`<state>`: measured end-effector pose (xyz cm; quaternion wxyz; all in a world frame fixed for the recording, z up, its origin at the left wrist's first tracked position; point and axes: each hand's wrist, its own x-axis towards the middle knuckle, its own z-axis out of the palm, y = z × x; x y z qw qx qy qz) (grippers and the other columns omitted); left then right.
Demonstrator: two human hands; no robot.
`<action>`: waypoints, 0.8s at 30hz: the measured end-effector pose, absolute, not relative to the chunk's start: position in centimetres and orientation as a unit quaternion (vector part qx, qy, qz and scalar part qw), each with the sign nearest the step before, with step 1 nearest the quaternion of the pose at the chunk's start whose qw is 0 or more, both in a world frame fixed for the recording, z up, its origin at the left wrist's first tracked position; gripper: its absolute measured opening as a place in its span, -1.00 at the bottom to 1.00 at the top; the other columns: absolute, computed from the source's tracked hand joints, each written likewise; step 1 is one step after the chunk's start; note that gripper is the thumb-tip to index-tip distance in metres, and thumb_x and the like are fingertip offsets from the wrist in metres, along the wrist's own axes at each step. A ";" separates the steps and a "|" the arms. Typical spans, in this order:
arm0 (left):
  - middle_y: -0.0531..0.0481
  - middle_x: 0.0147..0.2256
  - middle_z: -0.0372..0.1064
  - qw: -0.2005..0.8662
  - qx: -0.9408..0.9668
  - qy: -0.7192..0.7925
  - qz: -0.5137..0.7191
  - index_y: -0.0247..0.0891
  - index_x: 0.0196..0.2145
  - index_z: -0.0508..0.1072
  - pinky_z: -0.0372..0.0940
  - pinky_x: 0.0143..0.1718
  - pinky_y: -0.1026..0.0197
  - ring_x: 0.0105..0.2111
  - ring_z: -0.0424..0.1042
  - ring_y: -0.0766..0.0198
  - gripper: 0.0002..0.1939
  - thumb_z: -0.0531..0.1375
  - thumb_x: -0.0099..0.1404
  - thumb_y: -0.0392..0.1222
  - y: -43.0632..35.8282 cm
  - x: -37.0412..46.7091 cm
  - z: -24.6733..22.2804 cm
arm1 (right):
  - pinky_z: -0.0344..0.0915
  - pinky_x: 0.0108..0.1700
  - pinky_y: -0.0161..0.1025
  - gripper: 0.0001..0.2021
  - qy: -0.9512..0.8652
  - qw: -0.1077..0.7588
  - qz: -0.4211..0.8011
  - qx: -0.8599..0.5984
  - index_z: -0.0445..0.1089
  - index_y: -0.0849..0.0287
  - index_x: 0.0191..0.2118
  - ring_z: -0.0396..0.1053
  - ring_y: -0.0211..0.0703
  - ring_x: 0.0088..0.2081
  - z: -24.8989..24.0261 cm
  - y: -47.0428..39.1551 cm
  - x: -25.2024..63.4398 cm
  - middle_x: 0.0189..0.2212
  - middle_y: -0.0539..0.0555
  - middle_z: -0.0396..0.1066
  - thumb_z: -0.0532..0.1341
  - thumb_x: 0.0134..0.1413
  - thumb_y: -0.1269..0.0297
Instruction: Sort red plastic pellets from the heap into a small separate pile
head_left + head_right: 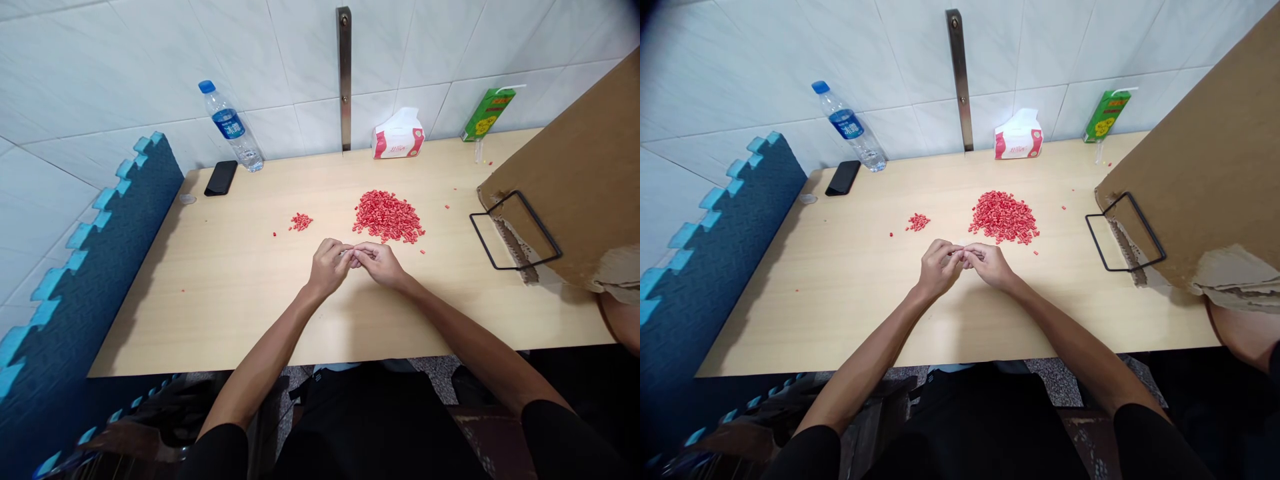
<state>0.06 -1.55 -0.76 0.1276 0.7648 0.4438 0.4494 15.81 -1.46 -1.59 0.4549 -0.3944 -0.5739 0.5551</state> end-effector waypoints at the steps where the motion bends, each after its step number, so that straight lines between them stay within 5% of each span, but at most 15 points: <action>1: -0.02 -0.37 0.36 0.133 0.756 0.451 0.455 -0.23 -0.30 0.49 0.31 -0.27 0.21 -0.31 0.37 0.30 -0.85 0.13 0.30 -0.19 -1.6 0.1 -0.7 | 0.43 -0.28 -0.18 -0.69 -0.574 0.454 0.559 -0.389 0.44 0.20 -0.27 0.45 -0.21 -0.41 -1.7 -1.4 15.8 -0.43 0.05 0.46 0.23 0.04 0.03; 24: -0.01 -0.37 0.39 0.169 0.695 0.484 0.505 -0.23 -0.32 0.50 0.33 -0.31 0.24 -0.35 0.39 0.32 -0.85 0.14 0.30 -0.17 -2.3 1.0 -0.6 | 0.45 -0.17 -0.12 -0.64 -0.448 0.473 0.685 -0.327 0.26 0.13 -0.30 0.50 -0.21 -0.34 -1.7 -1.1 15.7 -0.40 0.01 0.49 0.34 -0.10 0.02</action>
